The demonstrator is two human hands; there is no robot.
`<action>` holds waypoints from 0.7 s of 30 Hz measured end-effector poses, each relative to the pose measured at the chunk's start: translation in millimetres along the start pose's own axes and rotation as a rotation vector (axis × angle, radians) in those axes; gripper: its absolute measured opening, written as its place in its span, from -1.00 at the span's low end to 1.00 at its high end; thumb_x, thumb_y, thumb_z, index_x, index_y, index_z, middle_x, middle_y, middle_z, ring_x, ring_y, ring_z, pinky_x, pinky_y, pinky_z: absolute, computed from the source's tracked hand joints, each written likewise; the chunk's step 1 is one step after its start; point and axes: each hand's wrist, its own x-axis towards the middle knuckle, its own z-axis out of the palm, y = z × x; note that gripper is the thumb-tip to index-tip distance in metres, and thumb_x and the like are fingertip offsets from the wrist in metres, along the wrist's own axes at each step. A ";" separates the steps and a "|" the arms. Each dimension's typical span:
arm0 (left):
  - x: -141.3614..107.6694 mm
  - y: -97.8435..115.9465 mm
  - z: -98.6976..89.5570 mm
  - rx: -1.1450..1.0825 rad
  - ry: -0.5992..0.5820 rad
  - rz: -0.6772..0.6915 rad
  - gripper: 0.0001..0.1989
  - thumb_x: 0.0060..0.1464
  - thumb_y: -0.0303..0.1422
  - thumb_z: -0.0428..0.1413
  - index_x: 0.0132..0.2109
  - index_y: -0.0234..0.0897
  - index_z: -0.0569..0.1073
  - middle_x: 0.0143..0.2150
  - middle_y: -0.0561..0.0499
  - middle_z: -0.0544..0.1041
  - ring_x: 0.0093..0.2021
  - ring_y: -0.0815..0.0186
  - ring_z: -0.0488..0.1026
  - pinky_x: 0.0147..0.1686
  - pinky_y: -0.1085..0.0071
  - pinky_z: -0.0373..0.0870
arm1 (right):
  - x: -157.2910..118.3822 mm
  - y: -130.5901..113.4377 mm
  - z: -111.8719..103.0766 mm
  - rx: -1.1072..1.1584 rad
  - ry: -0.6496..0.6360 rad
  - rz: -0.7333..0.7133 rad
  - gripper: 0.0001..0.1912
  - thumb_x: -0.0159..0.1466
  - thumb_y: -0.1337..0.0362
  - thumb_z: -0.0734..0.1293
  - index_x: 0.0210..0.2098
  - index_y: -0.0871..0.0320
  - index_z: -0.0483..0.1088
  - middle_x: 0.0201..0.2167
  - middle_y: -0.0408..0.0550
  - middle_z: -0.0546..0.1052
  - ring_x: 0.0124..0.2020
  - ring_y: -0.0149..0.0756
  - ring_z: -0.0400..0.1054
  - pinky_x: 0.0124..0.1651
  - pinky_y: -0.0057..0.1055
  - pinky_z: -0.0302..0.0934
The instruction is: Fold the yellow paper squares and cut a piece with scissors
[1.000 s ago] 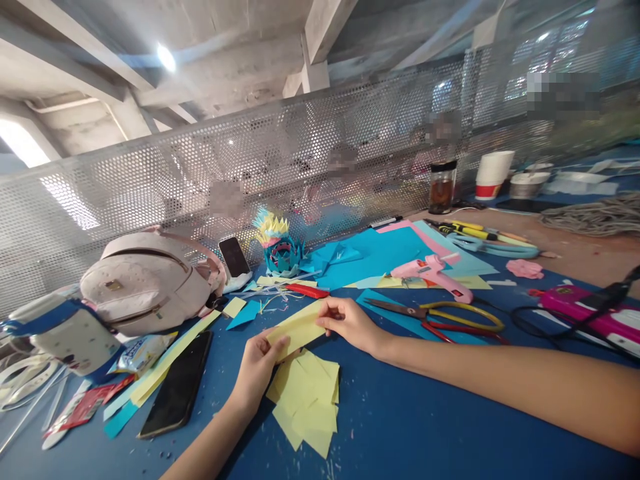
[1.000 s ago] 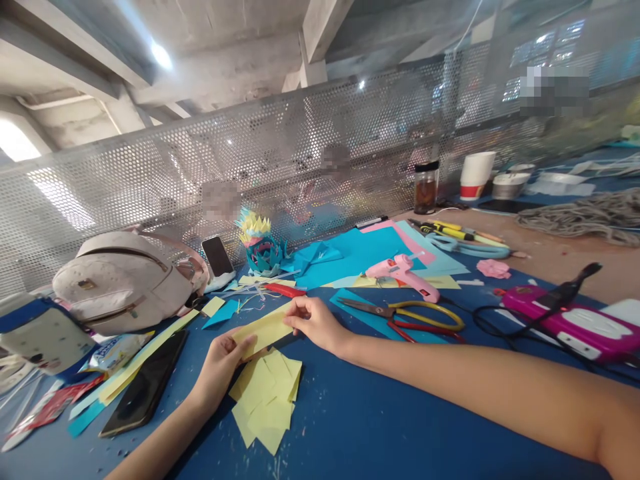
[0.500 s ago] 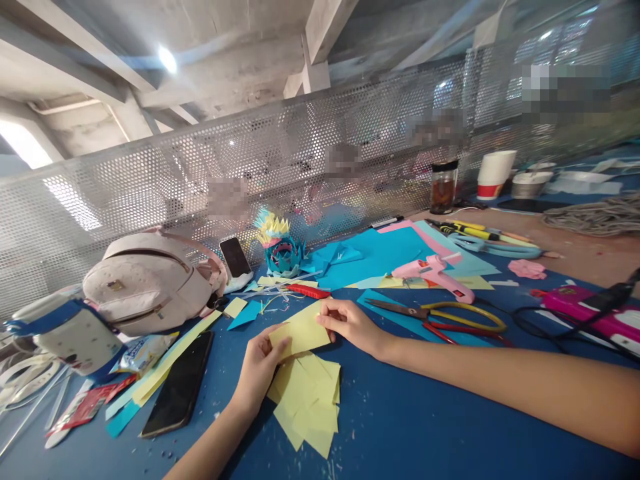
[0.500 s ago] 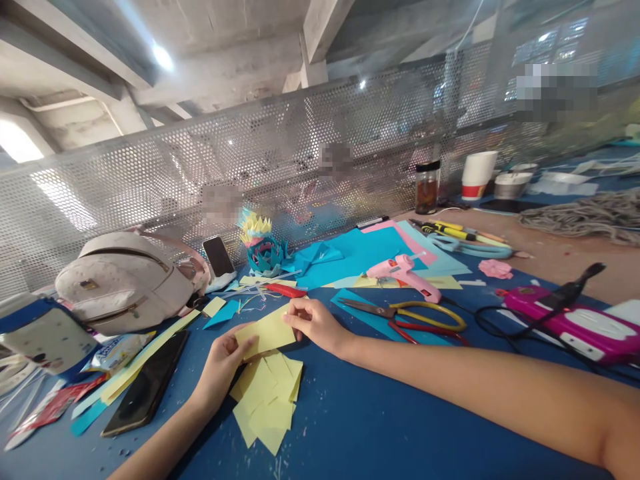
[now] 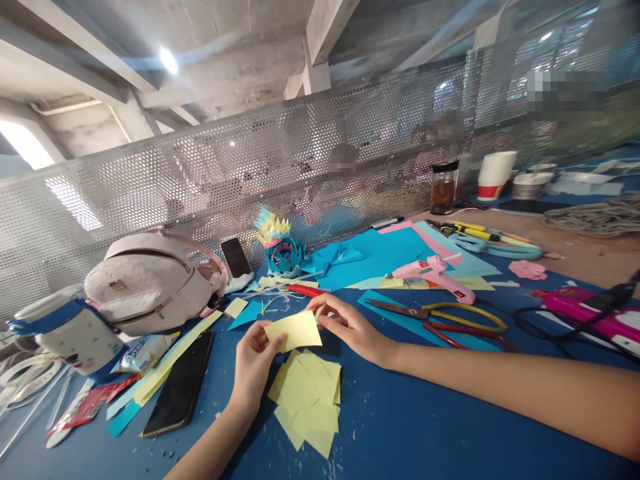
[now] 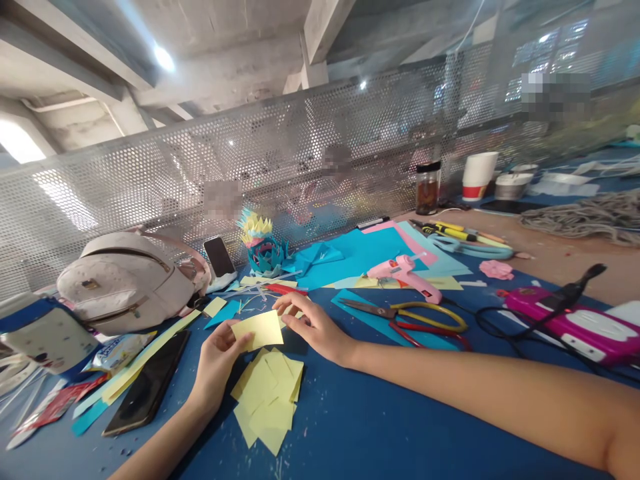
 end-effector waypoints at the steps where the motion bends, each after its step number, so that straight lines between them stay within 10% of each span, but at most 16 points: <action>1: -0.6 0.2 0.6 -0.005 -0.018 -0.007 -0.76 -0.07 -0.29 0.23 -0.31 -0.29 0.36 -0.44 0.09 0.52 -0.45 0.38 0.44 -0.44 0.54 0.33 | 0.0 -0.6 -0.2 -0.020 -0.002 -0.030 -0.78 0.32 0.18 0.17 -0.07 0.06 0.29 -0.14 -0.03 0.36 -0.22 -0.31 0.30 -0.30 -0.48 0.20; 10: -1.7 -3.0 1.1 0.001 -0.044 0.009 -0.77 0.04 -0.26 0.15 -0.38 -0.24 0.24 -0.51 0.09 0.50 -0.47 0.32 0.47 -0.40 0.42 0.40 | -0.8 1.8 -1.7 -0.201 -0.001 -0.190 -0.85 0.30 0.20 0.23 -0.32 0.14 0.28 -0.14 -0.01 0.31 -0.06 -0.26 0.21 -0.09 -0.37 0.18; 19: -3.9 43.2 3.8 0.559 0.039 0.548 -0.69 0.10 -0.42 0.05 0.01 -0.16 0.27 0.04 -0.09 0.39 0.11 0.16 0.28 0.12 0.13 0.14 | 7.4 -9.6 -7.2 -0.376 -0.065 -0.188 -0.89 0.30 0.26 0.23 -0.28 0.13 0.37 -0.30 -0.09 0.44 -0.19 -0.28 0.26 -0.07 -0.36 0.12; 21: -6.6 54.3 6.4 0.763 -0.120 0.640 -0.67 0.09 -0.46 0.05 0.02 -0.13 0.30 0.08 -0.07 0.37 0.15 0.15 0.24 0.19 0.07 -0.02 | 7.5 -15.4 -6.5 -0.406 -0.112 -0.209 -0.89 0.30 0.27 0.24 -0.26 0.14 0.38 -0.31 -0.09 0.45 -0.19 -0.27 0.25 -0.06 -0.34 0.10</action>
